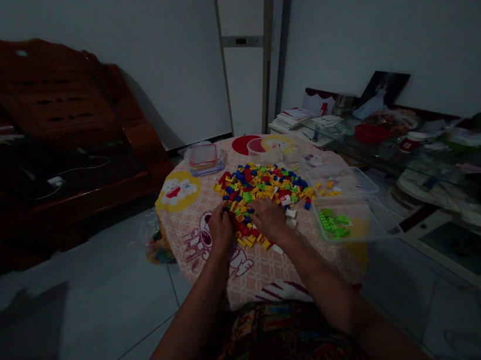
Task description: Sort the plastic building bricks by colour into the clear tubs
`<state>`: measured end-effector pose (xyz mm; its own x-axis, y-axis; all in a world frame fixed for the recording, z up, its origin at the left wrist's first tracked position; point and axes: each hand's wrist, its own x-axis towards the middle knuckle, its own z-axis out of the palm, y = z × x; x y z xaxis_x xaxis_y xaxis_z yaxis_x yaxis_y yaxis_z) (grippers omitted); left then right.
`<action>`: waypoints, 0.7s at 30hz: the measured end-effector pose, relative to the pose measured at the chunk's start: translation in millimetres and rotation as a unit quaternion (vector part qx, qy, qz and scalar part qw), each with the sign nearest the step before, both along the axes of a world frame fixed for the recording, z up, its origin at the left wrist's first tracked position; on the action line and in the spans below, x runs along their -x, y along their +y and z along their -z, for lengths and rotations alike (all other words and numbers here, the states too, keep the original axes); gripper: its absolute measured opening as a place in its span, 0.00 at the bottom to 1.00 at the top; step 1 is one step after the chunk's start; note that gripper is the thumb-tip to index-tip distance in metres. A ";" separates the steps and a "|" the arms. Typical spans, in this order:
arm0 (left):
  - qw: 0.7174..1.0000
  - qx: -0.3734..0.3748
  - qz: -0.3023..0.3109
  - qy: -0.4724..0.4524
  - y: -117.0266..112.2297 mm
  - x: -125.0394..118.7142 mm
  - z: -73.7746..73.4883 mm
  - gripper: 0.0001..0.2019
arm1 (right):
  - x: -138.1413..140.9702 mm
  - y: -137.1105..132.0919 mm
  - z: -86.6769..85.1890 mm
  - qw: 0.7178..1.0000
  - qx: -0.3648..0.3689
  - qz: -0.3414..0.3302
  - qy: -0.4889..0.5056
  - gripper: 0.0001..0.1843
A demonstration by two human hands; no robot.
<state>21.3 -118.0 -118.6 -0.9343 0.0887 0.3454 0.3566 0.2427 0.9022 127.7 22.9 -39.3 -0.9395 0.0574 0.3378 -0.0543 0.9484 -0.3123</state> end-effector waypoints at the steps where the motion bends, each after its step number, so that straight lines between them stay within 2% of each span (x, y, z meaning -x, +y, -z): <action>1: 1.000 -0.007 0.000 0.001 -0.2 0.1 0.4 0.21 | 6.9 -11.5 2.8 1.000 -0.014 -0.023 -0.012 0.15; 4: 1.000 -0.028 -0.001 -0.007 -0.9 0.0 0.6 0.21 | 21.3 -32.5 11.6 0.996 -0.054 -0.063 -0.039 0.15; 7: 0.999 -0.030 -0.002 -0.017 -1.2 -0.2 -0.2 0.21 | 22.4 -33.2 19.4 0.995 -0.058 -0.064 -0.044 0.13; 13: 1.000 -0.006 0.000 -0.018 -0.9 0.2 -1.9 0.20 | -5.1 1.1 25.2 1.000 -0.001 -0.015 -0.023 0.14; 18: 1.000 0.002 -0.001 -0.014 -0.7 -1.4 -3.1 0.21 | -29.0 31.0 23.0 0.999 0.040 0.035 0.000 0.11; 21: 1.000 0.005 0.002 -0.014 -0.8 -2.0 -3.5 0.21 | -34.7 39.8 20.4 0.997 0.046 0.061 0.003 0.11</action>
<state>23.3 -118.8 -115.0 -0.9429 0.0961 0.3188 0.3329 0.2510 0.9089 162.4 62.8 -59.7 -0.9215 0.2029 0.3311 0.0580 0.9151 -0.3991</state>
